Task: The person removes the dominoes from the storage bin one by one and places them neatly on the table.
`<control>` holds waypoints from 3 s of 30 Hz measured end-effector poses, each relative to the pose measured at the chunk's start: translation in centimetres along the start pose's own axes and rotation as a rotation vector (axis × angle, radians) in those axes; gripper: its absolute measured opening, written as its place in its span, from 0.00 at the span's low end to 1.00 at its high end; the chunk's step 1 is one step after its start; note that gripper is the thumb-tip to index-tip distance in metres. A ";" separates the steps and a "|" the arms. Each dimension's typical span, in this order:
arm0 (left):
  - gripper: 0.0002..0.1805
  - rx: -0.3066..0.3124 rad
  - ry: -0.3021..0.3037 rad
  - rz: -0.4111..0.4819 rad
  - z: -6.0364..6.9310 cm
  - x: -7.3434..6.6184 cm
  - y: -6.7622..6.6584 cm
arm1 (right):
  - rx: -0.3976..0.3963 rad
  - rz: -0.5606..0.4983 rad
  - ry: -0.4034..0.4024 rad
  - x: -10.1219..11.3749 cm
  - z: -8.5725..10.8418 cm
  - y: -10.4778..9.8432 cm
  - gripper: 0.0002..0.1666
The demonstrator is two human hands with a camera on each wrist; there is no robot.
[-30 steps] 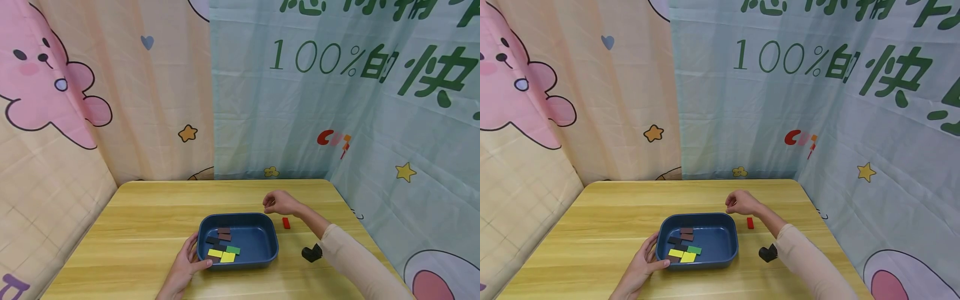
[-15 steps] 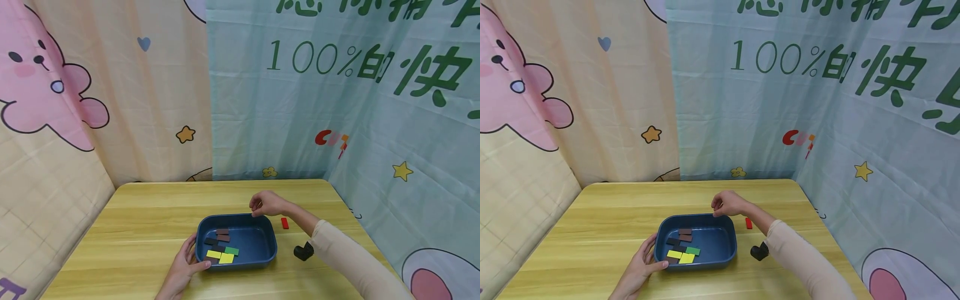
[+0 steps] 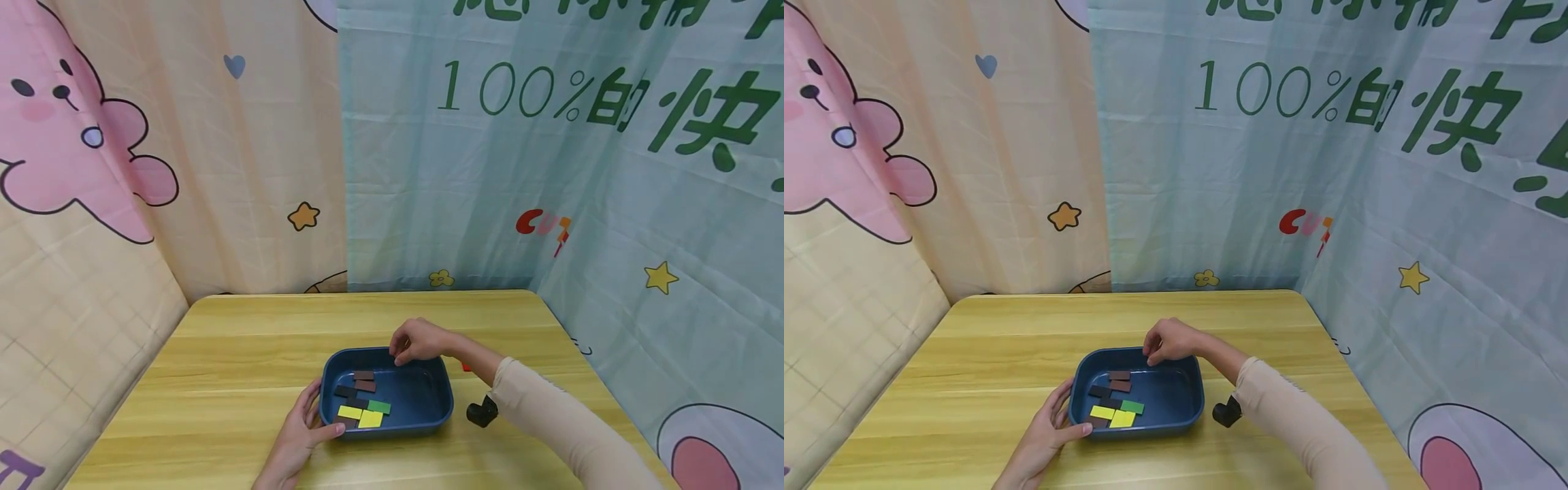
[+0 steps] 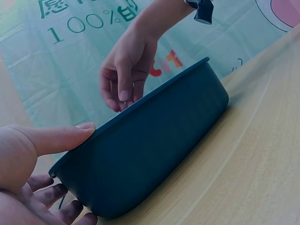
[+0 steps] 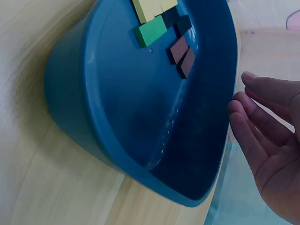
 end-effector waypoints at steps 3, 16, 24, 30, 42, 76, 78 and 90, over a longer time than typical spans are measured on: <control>0.56 0.007 0.003 0.001 -0.1 0.0 0.1 | 0.019 0.004 -0.012 0.2 -0.5 0.7 0.10; 0.55 0.012 0.009 0.007 0.0 -0.1 0.2 | 0.109 0.002 -0.046 0.6 -2.5 5.0 0.11; 0.56 0.014 -0.003 0.009 0.0 -0.1 0.3 | 0.174 0.016 -0.031 0.5 -3.0 7.2 0.10; 0.54 0.030 0.001 0.030 0.1 0.0 0.4 | 0.212 0.081 -0.024 0.9 -3.4 8.0 0.11; 0.54 0.038 -0.002 0.041 0.1 -0.2 0.4 | 0.277 0.272 -0.042 2.5 -4.4 8.9 0.12; 0.52 0.072 0.021 0.070 0.1 -0.4 0.7 | 0.273 -0.156 -0.026 1.5 -2.8 6.3 0.08; 0.52 0.072 0.022 0.069 0.1 -0.4 0.7 | 0.264 -0.201 -0.030 1.4 -2.6 6.0 0.08; 0.54 0.049 0.026 0.058 0.1 -0.2 0.6 | 0.185 -0.291 -0.034 0.5 -1.0 3.5 0.07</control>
Point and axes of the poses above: each hand's wrist, its own z-axis away from the middle knuckle, its own y-axis out of the palm, x = y × z, the point moved 10 cm from there along -z, towards the middle knuckle, and after that the axes turned 3 degrees about x, right-handed, at the moved point
